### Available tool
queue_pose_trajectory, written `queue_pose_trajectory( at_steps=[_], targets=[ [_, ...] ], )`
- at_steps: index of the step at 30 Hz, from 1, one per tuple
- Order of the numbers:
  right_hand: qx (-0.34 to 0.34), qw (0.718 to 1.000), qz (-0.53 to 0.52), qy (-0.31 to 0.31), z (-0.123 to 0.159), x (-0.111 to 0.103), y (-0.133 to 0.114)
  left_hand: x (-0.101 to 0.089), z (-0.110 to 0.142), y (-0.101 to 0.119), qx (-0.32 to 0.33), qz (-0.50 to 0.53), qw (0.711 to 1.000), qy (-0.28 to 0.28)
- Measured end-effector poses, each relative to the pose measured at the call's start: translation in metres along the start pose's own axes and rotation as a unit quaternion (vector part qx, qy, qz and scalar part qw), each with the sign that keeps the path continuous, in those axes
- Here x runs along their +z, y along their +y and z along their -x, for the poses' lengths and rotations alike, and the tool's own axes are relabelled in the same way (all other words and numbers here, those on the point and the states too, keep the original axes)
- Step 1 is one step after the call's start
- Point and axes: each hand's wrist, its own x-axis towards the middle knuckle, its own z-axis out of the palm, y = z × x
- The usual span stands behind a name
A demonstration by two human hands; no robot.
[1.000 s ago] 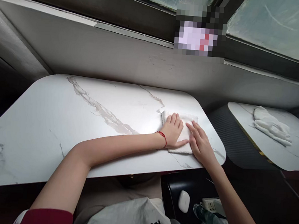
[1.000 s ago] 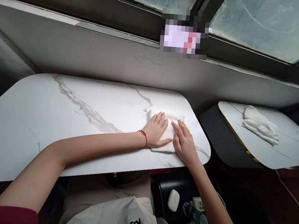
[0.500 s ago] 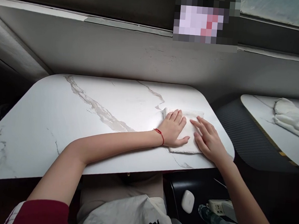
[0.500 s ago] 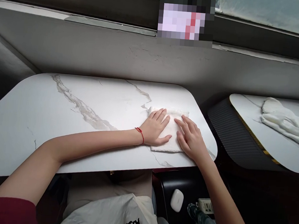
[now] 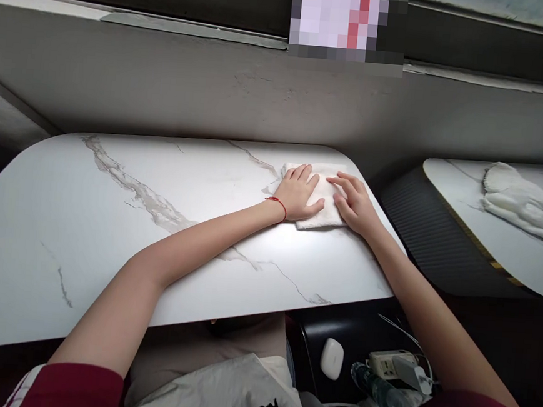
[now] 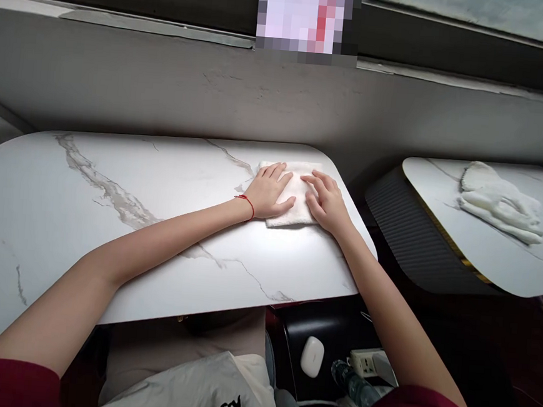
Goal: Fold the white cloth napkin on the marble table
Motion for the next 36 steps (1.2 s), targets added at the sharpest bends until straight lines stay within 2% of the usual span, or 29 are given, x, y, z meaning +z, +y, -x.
queue_pose_trajectory(
  at_steps=[10, 14, 18, 24, 31, 33, 36],
  targets=[
    [-0.009, 0.999, -0.030, 0.011, -0.048, 0.008, 0.043, 0.008, -0.048, -0.012, -0.056, -0.009, 0.998, -0.013],
    [0.013, 1.000, -0.019, -0.005, -0.057, 0.007, 0.055, 0.014, -0.064, -0.017, -0.057, -0.001, 0.998, -0.002],
    [0.039, 0.999, 0.011, -0.027, -0.058, 0.000, 0.057, 0.020, -0.075, -0.022, -0.040, 0.010, 0.999, 0.008],
    [0.056, 0.997, 0.026, -0.050, -0.056, -0.004, 0.048, 0.025, -0.074, -0.026, -0.030, 0.016, 0.999, 0.015],
    [0.149, 0.984, 0.061, -0.077, -0.056, 0.001, 0.026, 0.026, -0.070, -0.026, -0.019, 0.020, 1.000, -0.003],
    [0.149, 0.984, 0.057, -0.085, -0.051, -0.002, 0.026, 0.025, -0.066, -0.021, -0.015, 0.017, 1.000, -0.012],
    [0.107, 0.991, 0.025, -0.082, -0.039, -0.008, 0.033, 0.024, -0.057, -0.007, -0.018, 0.006, 1.000, -0.023]
  ],
)
